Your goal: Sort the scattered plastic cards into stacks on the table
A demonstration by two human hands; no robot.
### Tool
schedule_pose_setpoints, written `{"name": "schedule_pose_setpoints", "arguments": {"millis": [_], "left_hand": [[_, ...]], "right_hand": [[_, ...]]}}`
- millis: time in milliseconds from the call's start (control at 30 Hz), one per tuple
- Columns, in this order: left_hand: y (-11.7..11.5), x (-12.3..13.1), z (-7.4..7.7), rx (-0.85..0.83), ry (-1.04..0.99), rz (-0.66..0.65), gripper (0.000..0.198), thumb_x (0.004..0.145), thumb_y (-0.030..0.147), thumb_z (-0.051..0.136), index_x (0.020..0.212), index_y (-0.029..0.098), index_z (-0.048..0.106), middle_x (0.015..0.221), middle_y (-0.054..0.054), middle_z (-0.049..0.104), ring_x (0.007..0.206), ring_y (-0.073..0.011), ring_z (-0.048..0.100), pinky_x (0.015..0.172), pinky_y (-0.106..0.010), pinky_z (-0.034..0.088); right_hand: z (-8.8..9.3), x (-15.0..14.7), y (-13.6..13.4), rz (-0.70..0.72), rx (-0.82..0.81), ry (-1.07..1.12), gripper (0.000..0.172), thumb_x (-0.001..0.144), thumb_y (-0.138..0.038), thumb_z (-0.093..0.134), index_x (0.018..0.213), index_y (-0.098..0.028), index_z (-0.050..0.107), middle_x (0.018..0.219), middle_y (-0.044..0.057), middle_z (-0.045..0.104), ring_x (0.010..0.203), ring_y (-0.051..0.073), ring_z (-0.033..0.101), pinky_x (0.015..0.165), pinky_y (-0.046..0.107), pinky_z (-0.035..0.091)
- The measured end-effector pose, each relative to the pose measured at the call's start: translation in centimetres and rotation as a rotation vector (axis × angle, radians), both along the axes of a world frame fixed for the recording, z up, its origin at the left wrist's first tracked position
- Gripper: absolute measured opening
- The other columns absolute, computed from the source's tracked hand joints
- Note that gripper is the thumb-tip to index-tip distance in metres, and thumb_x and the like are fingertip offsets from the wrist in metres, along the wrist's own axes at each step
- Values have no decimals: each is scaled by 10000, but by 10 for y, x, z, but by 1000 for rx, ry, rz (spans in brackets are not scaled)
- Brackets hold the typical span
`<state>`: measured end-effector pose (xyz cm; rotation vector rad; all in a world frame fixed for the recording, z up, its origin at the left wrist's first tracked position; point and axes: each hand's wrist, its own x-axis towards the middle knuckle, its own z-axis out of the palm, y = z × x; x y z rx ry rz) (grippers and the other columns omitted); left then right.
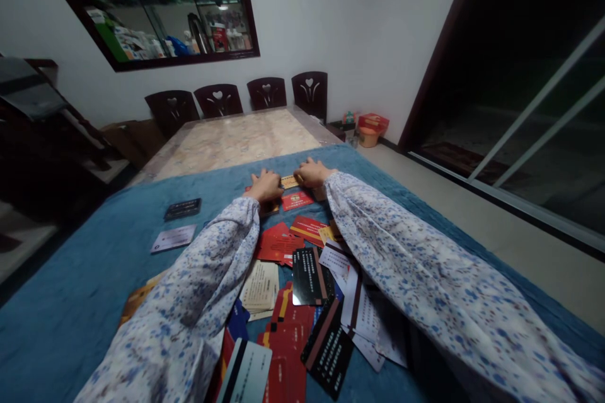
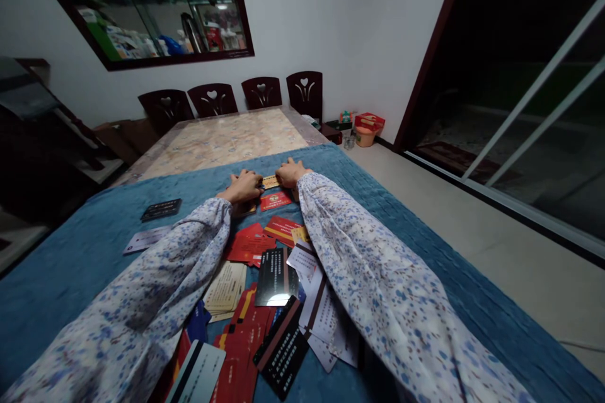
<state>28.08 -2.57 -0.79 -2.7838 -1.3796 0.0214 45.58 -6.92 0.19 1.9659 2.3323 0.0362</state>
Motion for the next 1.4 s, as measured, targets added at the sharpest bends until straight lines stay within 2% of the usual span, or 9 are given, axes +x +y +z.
{"name": "schedule_pose_setpoints", "arguments": {"millis": [233,400,500,667,1033,1233,1400], "left_hand": [[5,0,2,-27,14,26,277,837,326,658,1075,227,758,1296,-152,683,1321,-408,488,1047,-591,434],[3,5,4,-36,31,42,231,836,285,656,1012,182,765,1304,-180,682,1319,-404,502,1053,-569,454],[-1,7,7,-49,45,55,208,819,256,641,960,166,765,1241,-186,711,1294,-399,521,1038,-548,476],[-6,8,13,-62,68,57,243,802,225,591,962,153,759,1181,-188,731,1276,-392,528,1040,-564,475],[-8,7,8,-27,59,22,351,790,204,584,1111,157,717,1262,-198,703,1325,-405,467,1051,-634,412],[-14,6,9,30,58,-14,364,810,185,581,1145,132,714,1296,-220,687,1383,-390,435,1110,-641,354],[-15,5,10,43,96,-2,357,858,242,560,1152,128,727,1318,-226,676,1380,-386,446,1121,-624,356]], "right_hand": [[1,-3,5,-17,-36,2,407,906,-228,560,1276,-206,728,1386,189,645,1323,384,486,1037,576,430],[1,-7,8,-37,-56,0,399,893,-199,568,1252,-168,741,1400,190,646,1354,387,466,1066,543,422],[1,-9,9,-46,-61,-1,398,864,-174,590,1227,-171,752,1396,183,653,1349,385,474,1065,534,428],[1,-12,11,-41,-73,-34,409,854,-164,591,1230,-170,751,1372,185,661,1340,383,478,1067,554,425],[1,-12,8,-35,-62,-39,439,839,-178,609,1254,-201,748,1369,194,651,1312,388,477,1041,586,434],[4,-11,4,-31,-64,-48,410,877,-191,574,1252,-156,736,1355,205,653,1326,389,468,1042,576,417],[8,-6,-2,-21,-33,-65,405,937,-223,518,1275,-122,716,1384,228,633,1344,396,454,1049,589,417]]}}
